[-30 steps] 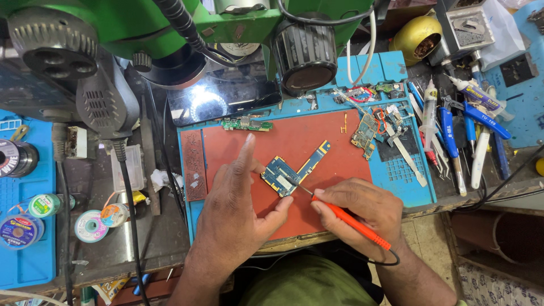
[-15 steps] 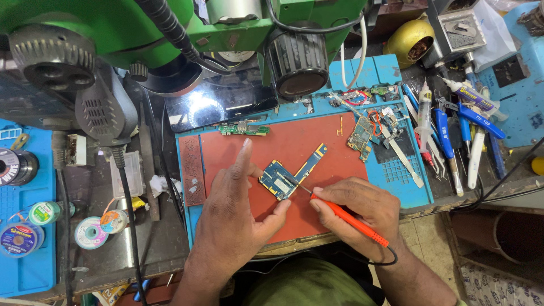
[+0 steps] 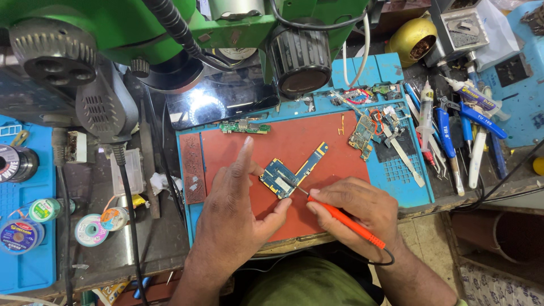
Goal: The person uses a soldering iron to apply heat to a small circuit board, then applies flux with a syringe and continues soldering. The person repeatedly wipes the soldering iron tip on a sponge and continues working on the board.
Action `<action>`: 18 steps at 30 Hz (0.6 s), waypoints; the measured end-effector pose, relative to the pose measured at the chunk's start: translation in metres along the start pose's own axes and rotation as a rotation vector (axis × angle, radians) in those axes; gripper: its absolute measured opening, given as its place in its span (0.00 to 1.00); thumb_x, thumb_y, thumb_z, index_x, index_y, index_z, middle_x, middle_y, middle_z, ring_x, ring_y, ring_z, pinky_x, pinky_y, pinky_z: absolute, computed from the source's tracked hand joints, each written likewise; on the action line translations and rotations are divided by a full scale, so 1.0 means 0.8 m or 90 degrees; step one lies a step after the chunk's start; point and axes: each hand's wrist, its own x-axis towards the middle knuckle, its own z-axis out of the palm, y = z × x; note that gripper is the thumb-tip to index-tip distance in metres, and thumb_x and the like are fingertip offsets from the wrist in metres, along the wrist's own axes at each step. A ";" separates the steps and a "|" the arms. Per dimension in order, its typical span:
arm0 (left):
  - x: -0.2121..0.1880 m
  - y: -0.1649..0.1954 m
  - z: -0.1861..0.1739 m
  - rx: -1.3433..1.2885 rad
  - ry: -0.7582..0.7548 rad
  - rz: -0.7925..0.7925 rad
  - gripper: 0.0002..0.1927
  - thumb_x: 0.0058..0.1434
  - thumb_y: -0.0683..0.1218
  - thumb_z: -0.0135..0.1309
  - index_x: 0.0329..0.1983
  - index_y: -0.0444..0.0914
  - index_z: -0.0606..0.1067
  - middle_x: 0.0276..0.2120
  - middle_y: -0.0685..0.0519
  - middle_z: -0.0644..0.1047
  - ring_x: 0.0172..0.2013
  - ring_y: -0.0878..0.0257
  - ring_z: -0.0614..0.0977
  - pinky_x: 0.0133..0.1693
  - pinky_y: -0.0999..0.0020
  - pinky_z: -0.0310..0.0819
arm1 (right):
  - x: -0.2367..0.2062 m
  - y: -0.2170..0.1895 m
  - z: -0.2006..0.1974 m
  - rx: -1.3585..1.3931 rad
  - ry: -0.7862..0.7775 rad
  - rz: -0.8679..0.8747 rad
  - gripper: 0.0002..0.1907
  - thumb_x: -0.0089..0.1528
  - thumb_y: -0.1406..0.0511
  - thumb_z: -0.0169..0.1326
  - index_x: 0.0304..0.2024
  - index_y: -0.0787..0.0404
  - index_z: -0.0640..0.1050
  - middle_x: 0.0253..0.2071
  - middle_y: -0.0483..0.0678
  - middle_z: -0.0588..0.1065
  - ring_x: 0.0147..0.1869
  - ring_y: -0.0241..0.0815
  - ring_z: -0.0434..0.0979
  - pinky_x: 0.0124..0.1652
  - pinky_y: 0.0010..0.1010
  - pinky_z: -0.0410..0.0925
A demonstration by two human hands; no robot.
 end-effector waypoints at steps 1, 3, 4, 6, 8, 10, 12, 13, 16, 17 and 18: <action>0.000 0.000 0.000 -0.001 0.000 -0.001 0.55 0.50 0.46 0.71 0.75 0.33 0.51 0.45 0.48 0.77 0.49 0.50 0.79 0.50 0.55 0.74 | 0.000 0.000 0.000 0.001 0.000 0.006 0.11 0.54 0.71 0.67 0.39 0.65 0.83 0.33 0.49 0.82 0.34 0.41 0.83 0.35 0.27 0.73; -0.001 0.001 0.001 -0.003 0.002 -0.004 0.55 0.50 0.46 0.71 0.75 0.33 0.52 0.46 0.48 0.77 0.49 0.50 0.79 0.49 0.55 0.74 | -0.001 -0.001 -0.001 0.023 0.025 0.026 0.11 0.54 0.71 0.67 0.40 0.65 0.83 0.32 0.48 0.81 0.34 0.40 0.82 0.35 0.26 0.72; -0.001 0.000 0.001 -0.005 0.001 -0.003 0.55 0.50 0.46 0.71 0.75 0.33 0.51 0.45 0.48 0.77 0.48 0.51 0.79 0.49 0.55 0.74 | -0.001 -0.002 -0.001 0.034 0.038 0.035 0.11 0.55 0.71 0.67 0.40 0.65 0.83 0.32 0.48 0.81 0.33 0.39 0.82 0.35 0.26 0.72; -0.001 -0.001 0.000 -0.009 0.000 -0.002 0.55 0.50 0.46 0.71 0.75 0.33 0.51 0.45 0.48 0.77 0.48 0.51 0.79 0.49 0.56 0.75 | -0.003 -0.006 -0.002 0.064 0.070 0.045 0.10 0.56 0.71 0.66 0.41 0.65 0.82 0.33 0.49 0.81 0.34 0.38 0.82 0.35 0.24 0.72; -0.001 -0.001 0.000 -0.007 0.003 0.000 0.55 0.50 0.46 0.71 0.75 0.34 0.51 0.45 0.48 0.77 0.48 0.51 0.79 0.48 0.56 0.75 | -0.003 -0.009 -0.003 0.076 0.081 0.072 0.09 0.57 0.71 0.65 0.40 0.65 0.82 0.32 0.48 0.81 0.33 0.36 0.81 0.33 0.23 0.71; -0.001 -0.001 0.000 -0.006 0.006 0.004 0.55 0.50 0.46 0.71 0.75 0.34 0.51 0.45 0.48 0.77 0.48 0.50 0.79 0.48 0.55 0.75 | -0.003 -0.010 -0.001 0.072 0.073 0.113 0.08 0.57 0.72 0.65 0.39 0.66 0.83 0.30 0.47 0.81 0.30 0.35 0.79 0.31 0.23 0.68; -0.001 0.000 0.000 -0.007 0.012 0.009 0.55 0.50 0.46 0.71 0.75 0.35 0.51 0.45 0.48 0.77 0.48 0.50 0.79 0.48 0.55 0.75 | 0.000 -0.009 0.002 0.061 0.065 0.107 0.07 0.56 0.72 0.64 0.37 0.66 0.83 0.28 0.47 0.80 0.29 0.34 0.78 0.30 0.23 0.67; 0.000 -0.001 -0.001 -0.009 0.005 0.005 0.55 0.50 0.46 0.71 0.75 0.35 0.50 0.45 0.48 0.77 0.47 0.51 0.79 0.48 0.55 0.75 | 0.001 -0.007 0.005 0.056 0.059 0.102 0.07 0.55 0.72 0.64 0.37 0.66 0.83 0.27 0.46 0.79 0.28 0.34 0.77 0.29 0.23 0.66; -0.001 -0.002 -0.002 -0.011 -0.006 -0.007 0.56 0.51 0.47 0.71 0.76 0.35 0.50 0.44 0.48 0.77 0.45 0.51 0.79 0.46 0.56 0.75 | -0.001 -0.005 0.006 0.072 0.071 0.101 0.05 0.56 0.72 0.63 0.36 0.65 0.82 0.27 0.46 0.78 0.29 0.34 0.77 0.30 0.23 0.66; -0.002 -0.003 -0.001 -0.011 -0.005 -0.004 0.56 0.51 0.47 0.71 0.76 0.35 0.50 0.44 0.48 0.77 0.45 0.51 0.79 0.46 0.56 0.75 | -0.002 -0.004 0.007 0.070 0.071 0.102 0.05 0.56 0.72 0.63 0.36 0.65 0.82 0.27 0.46 0.79 0.29 0.34 0.77 0.30 0.23 0.66; -0.002 -0.003 -0.001 -0.010 -0.003 -0.002 0.56 0.51 0.47 0.71 0.76 0.35 0.50 0.44 0.48 0.76 0.45 0.51 0.79 0.46 0.56 0.75 | -0.003 -0.004 0.007 0.069 0.071 0.102 0.05 0.56 0.72 0.63 0.36 0.65 0.82 0.28 0.46 0.79 0.29 0.34 0.77 0.30 0.23 0.67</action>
